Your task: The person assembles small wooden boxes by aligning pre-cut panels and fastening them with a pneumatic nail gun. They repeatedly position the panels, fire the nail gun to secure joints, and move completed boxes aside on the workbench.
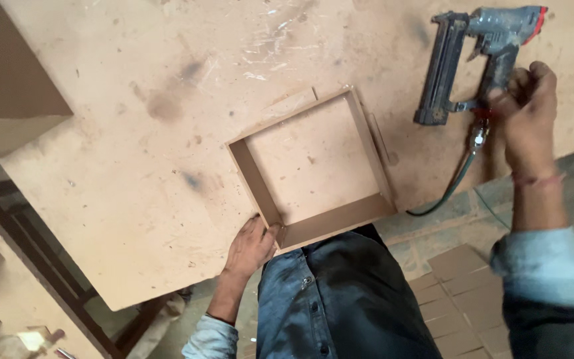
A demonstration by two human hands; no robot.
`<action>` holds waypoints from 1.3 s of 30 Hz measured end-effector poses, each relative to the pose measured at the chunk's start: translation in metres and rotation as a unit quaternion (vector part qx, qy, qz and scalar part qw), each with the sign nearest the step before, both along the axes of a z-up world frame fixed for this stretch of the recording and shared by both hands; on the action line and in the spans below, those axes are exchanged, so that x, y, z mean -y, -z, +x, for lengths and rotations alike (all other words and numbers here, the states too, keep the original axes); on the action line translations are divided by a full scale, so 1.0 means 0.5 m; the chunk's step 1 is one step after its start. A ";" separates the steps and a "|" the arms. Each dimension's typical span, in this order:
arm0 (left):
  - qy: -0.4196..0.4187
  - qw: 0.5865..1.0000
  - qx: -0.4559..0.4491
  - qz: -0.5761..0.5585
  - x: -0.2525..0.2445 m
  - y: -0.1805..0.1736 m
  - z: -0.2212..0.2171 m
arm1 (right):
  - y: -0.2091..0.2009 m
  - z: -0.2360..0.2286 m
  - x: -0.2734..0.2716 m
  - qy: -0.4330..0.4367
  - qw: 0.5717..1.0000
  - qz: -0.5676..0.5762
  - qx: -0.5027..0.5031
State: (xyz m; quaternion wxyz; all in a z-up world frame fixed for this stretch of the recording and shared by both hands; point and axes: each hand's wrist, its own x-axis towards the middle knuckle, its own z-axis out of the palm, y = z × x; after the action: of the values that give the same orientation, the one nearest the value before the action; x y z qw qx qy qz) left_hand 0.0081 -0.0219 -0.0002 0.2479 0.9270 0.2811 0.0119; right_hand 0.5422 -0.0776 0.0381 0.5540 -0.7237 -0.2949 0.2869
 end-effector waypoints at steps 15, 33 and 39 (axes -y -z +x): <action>0.071 0.976 0.054 0.197 -0.011 -0.119 -0.028 | -0.163 -0.357 -0.008 -0.267 0.884 -0.246 0.293; -0.303 0.910 0.279 0.039 -0.346 -0.297 -0.657 | -0.355 -1.067 -0.444 -0.276 0.940 0.032 -0.201; -0.327 0.881 0.337 0.059 -0.567 -0.287 -0.802 | -0.316 -1.199 -0.708 -0.330 0.917 0.076 -0.210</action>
State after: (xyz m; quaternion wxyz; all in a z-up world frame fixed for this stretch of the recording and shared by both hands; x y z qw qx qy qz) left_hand -0.3930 0.2616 0.1433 0.2545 0.7357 0.4662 0.4203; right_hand -0.0572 0.2764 0.1959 0.5299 -0.4641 -0.4149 0.5759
